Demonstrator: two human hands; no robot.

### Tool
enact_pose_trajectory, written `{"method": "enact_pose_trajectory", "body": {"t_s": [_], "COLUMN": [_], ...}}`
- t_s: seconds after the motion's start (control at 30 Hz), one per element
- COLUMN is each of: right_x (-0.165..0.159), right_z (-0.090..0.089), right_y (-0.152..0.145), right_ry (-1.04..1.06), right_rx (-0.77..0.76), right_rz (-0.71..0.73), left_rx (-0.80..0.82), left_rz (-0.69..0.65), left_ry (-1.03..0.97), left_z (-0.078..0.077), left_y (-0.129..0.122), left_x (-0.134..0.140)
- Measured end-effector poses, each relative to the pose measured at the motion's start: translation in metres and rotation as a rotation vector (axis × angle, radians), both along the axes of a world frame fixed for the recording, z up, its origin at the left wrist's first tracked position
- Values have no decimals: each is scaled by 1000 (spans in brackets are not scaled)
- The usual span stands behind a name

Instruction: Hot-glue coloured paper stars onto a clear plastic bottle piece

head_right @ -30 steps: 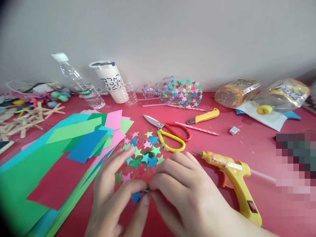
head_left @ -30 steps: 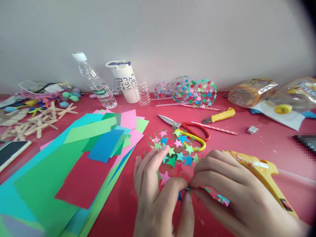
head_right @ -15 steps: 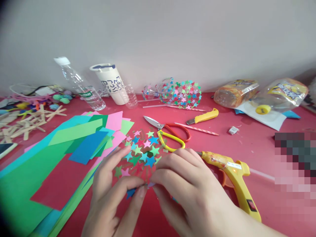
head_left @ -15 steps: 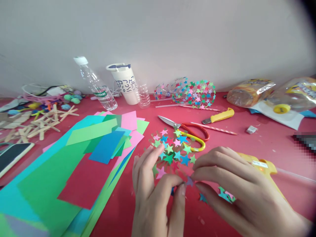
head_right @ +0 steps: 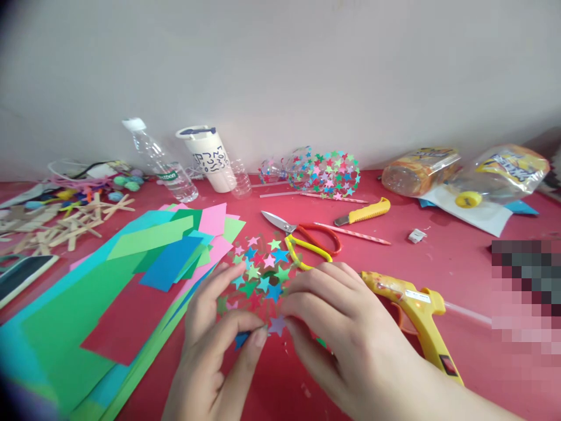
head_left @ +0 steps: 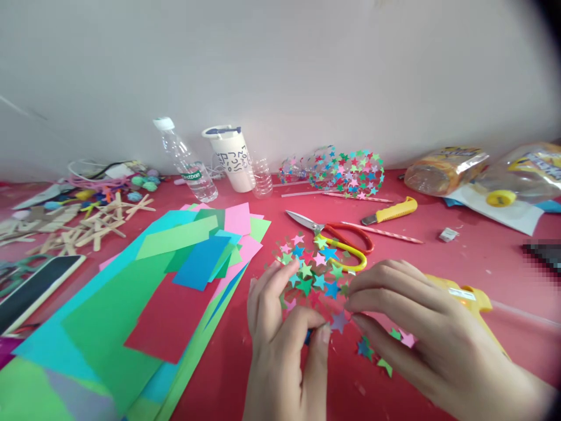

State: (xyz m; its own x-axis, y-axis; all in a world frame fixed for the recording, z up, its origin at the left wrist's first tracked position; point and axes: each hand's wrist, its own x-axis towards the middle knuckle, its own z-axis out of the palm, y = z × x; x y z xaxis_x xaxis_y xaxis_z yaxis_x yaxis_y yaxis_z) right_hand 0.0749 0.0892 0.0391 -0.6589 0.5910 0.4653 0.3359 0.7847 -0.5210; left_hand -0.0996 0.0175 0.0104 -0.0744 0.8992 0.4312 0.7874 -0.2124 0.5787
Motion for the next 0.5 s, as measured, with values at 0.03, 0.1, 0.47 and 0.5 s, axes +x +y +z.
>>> {"method": "enact_pose_trajectory", "body": {"t_s": [0.03, 0.1, 0.47, 0.5], "right_x": [0, 1, -2, -2], "right_z": [0, -1, -9, -9], "right_y": [0, 2, 12, 11], "right_ry": [-3, -2, -41, -49], "right_rx": [-3, -4, -207, -237], "right_rz": [-8, -31, -157, -142], "left_rx": [-6, -4, 22, 41], "left_rz": [5, -4, -76, -73], "left_ry": [-6, -12, -84, -69], "left_z": [0, 0, 8, 8], "left_y": [0, -1, -4, -4], "left_x": [1, 2, -2, -4]}}
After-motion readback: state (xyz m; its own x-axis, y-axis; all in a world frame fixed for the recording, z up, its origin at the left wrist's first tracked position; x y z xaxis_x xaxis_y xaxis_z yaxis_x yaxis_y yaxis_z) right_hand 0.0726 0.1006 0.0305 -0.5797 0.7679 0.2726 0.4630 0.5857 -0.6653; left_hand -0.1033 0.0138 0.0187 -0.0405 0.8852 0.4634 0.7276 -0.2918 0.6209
